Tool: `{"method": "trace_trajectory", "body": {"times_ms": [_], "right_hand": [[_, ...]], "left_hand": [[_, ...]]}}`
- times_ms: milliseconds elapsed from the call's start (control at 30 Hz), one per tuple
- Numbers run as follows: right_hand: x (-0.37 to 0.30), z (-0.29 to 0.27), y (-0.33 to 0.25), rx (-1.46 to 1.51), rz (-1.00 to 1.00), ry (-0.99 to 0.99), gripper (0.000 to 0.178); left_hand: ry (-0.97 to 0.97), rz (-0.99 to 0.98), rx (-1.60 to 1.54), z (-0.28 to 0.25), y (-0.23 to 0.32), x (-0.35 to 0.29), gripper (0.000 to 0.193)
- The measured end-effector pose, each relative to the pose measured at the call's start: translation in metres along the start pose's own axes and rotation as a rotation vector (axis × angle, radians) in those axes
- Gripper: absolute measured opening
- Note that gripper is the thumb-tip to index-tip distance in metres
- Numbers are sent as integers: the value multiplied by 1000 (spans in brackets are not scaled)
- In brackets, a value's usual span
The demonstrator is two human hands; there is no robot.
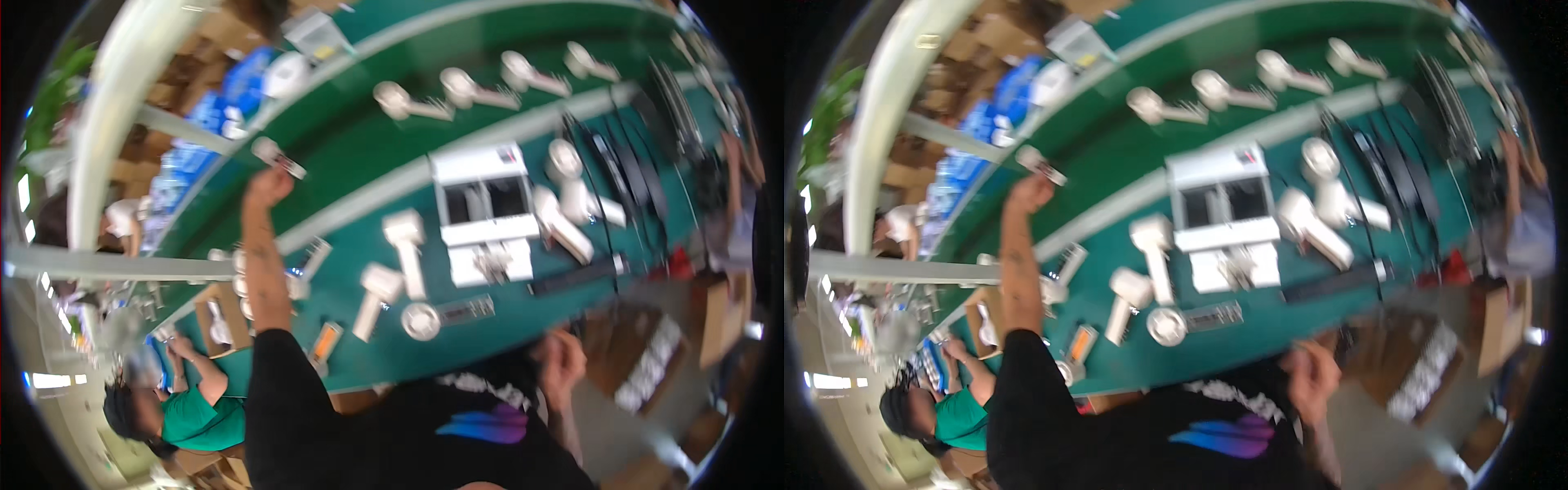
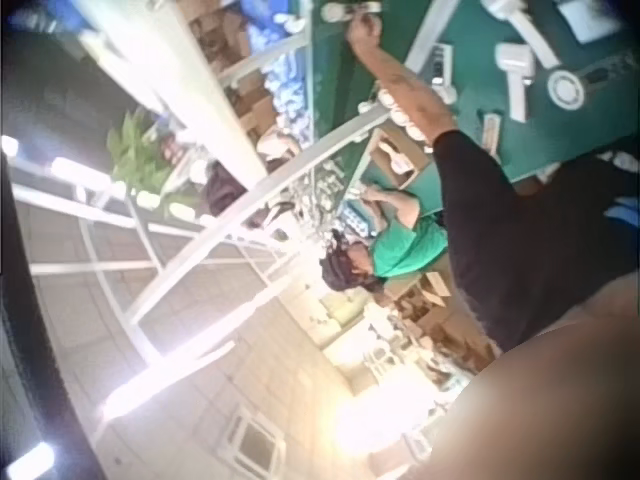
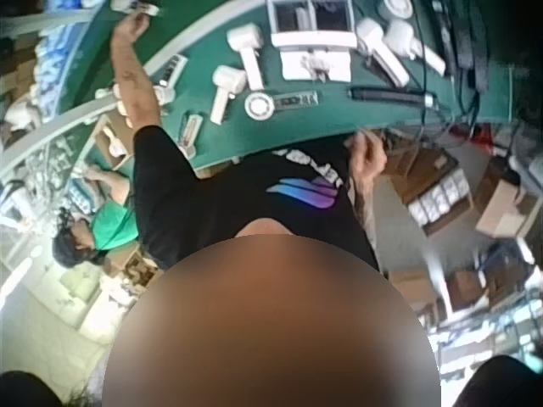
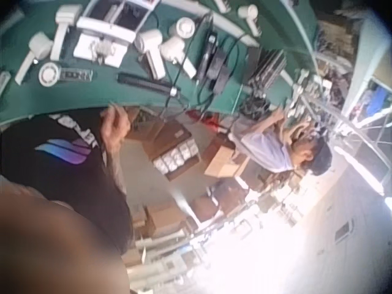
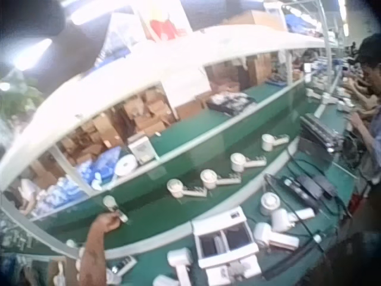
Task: Assembling electronic components into plastic housings using an electric tool on an assembly line.
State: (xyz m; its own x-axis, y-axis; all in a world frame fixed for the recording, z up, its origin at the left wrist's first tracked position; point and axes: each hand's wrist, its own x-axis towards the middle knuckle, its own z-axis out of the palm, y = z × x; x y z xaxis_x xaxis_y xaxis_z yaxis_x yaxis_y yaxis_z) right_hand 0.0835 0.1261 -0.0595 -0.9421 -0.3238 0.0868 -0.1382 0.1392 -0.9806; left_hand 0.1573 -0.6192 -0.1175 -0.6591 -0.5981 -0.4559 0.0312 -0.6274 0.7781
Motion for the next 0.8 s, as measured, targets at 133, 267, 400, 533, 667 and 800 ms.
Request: {"method": "trace_trajectory", "body": {"times_ms": [133, 267, 400, 533, 667, 800], "right_hand": [[38, 34, -28, -428, -600, -478, 33], [51, 56, -27, -500, -785, -476, 31], [34, 41, -22, -374, -769, -379, 30], [5, -13, 32, 15, 48, 261, 14], [58, -9, 15, 55, 377, 403, 63], [95, -7, -14, -176, 541, 329, 108]], "left_hand": [[274, -24, 581, 59, -7, 17, 14], [343, 105, 427, 49, 3, -4, 17], [162, 195, 273, 66, -10, -106, 24], [110, 241, 577, 150, -59, -244, 30], [181, 118, 765, 150, -131, -318, 36], [133, -26, 952, 138, -155, -325, 35]]}}
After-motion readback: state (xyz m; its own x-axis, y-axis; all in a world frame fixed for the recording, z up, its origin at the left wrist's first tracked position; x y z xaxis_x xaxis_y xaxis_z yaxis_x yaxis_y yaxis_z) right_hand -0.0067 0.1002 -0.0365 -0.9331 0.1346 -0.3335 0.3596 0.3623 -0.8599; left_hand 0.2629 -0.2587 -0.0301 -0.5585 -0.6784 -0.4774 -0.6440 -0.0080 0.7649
